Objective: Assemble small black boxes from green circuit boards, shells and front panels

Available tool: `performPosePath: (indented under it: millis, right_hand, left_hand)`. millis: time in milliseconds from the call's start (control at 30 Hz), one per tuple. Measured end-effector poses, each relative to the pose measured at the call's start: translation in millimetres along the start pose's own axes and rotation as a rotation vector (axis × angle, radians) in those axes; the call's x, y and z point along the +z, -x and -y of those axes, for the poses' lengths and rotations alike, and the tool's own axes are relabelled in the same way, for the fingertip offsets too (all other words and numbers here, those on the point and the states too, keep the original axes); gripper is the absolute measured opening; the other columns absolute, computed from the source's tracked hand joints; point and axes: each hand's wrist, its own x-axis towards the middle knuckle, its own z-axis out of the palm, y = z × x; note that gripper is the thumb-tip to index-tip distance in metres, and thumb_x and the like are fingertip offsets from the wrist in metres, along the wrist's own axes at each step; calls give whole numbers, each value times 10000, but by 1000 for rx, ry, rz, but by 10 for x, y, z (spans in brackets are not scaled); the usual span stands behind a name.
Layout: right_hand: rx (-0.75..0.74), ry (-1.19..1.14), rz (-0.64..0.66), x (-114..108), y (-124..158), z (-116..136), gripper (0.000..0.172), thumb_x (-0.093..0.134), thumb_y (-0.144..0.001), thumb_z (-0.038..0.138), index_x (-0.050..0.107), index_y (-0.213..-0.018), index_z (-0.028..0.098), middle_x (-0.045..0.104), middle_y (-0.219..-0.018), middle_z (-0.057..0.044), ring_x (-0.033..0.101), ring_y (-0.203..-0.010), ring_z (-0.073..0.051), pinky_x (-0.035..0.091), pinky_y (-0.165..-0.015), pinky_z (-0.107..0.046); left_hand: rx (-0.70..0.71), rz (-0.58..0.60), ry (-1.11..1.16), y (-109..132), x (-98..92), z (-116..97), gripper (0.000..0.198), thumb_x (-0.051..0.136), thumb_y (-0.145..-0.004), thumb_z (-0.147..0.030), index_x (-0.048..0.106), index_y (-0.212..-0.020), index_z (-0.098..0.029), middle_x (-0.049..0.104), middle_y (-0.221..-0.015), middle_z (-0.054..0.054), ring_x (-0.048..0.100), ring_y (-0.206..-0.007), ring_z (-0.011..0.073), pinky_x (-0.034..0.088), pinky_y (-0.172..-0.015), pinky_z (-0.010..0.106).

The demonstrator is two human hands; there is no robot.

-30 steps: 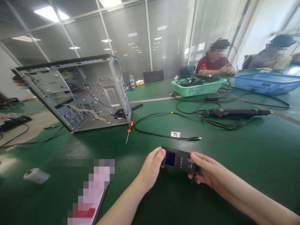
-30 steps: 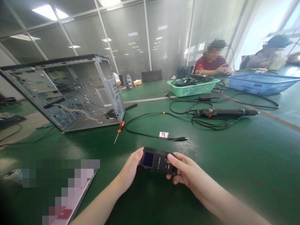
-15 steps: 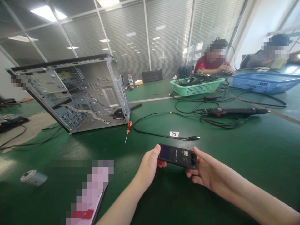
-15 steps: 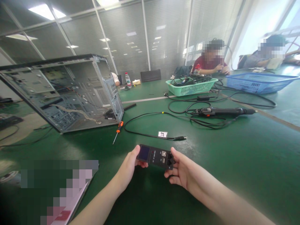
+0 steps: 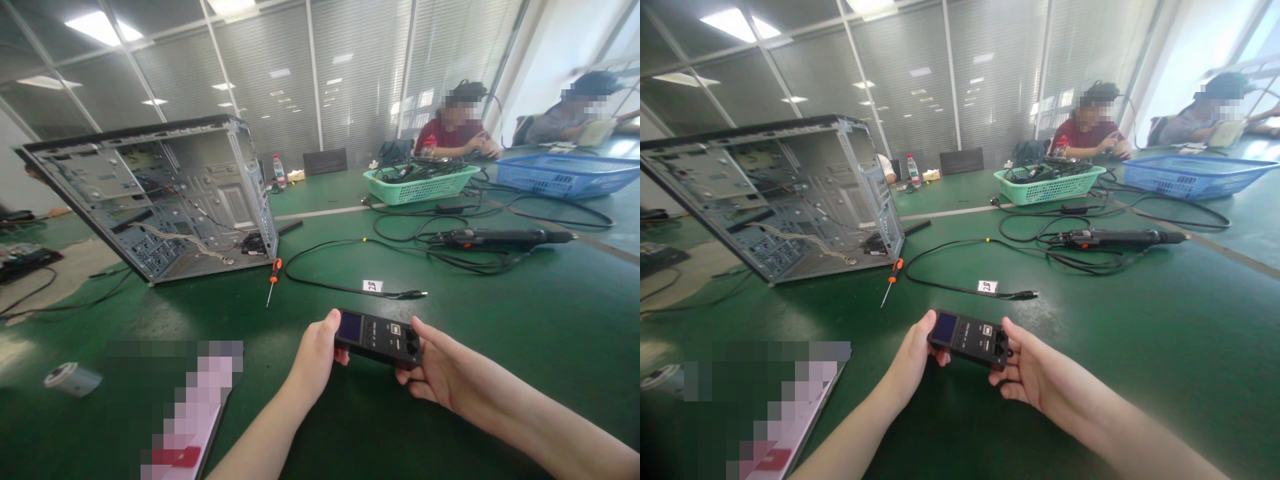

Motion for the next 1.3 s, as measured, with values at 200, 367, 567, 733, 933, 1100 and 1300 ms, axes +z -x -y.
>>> performPosePath:
  millis: [200, 367, 567, 733, 933, 1100, 1300]
  right_hand:
    - [-124, 88, -36, -73, -34, -49, 434, 613, -834, 498, 549, -1103, 163, 578, -1011, -63, 582, -718, -107, 465, -578, -158]
    - [-121, 250, -61, -31, 52, -21, 725, 679, -771, 520, 331, -1348, 254, 588, -1021, -78, 626, -704, -138, 465, -543, -173]
    - [-163, 325, -76, 41, 93, 22, 655, 703, -739, 409, 378, -1276, 221, 565, -780, -2, 576, -601, -87, 447, -551, -157]
    - [-424, 635, -176, -62, 16, 22, 540, 618, -739, 342, 407, -1221, 217, 525, -1120, -61, 593, -792, -147, 491, -669, -255]
    - [-578, 940, -208, -236, -112, 24, 491, 526, -753, 300, 408, -1217, 190, 487, -1203, -81, 506, -1101, -239, 443, -936, -377]
    - [-632, 1131, -297, -273, -120, 15, 437, 499, -773, 319, 438, -1190, 204, 504, -1196, -61, 508, -1070, -242, 381, -983, -427]
    - [-619, 1241, -377, -293, -126, -37, 537, 483, -740, 400, 451, -1240, 210, 503, -1214, -78, 495, -1090, -264, 390, -973, -460]
  left_hand:
    - [26, -18, -27, -27, 6, 24, 499, 319, -817, -620, 454, -583, -200, 447, -417, -35, 446, -421, 125, 375, -507, 258]
    - [-33, 8, 104, -66, 2, 89, 457, 347, -830, -590, 514, -797, -167, 539, -578, -18, 516, -454, 112, 385, -466, 229]
    - [11, -4, 107, -41, 18, 48, 369, 494, -788, -448, 535, -1043, -184, 559, -798, -5, 545, -560, 97, 438, -516, 219]
    - [88, 60, 115, -12, 23, 44, 528, 642, -715, -246, 456, -1207, -206, 593, -1072, 67, 601, -900, 182, 491, -770, 307]
    - [153, 114, -186, 35, 18, 25, 435, 691, -684, -163, 575, -1100, -213, 657, -1064, 65, 598, -1002, 235, 436, -923, 389]
    - [177, 71, -344, 24, -7, 42, 440, 704, -680, -198, 594, -1104, -243, 630, -1137, 59, 547, -1095, 272, 407, -956, 422]
    - [167, 36, -505, 18, -31, 43, 460, 739, -652, -257, 596, -1088, -268, 600, -1151, 42, 484, -1145, 281, 367, -988, 423]
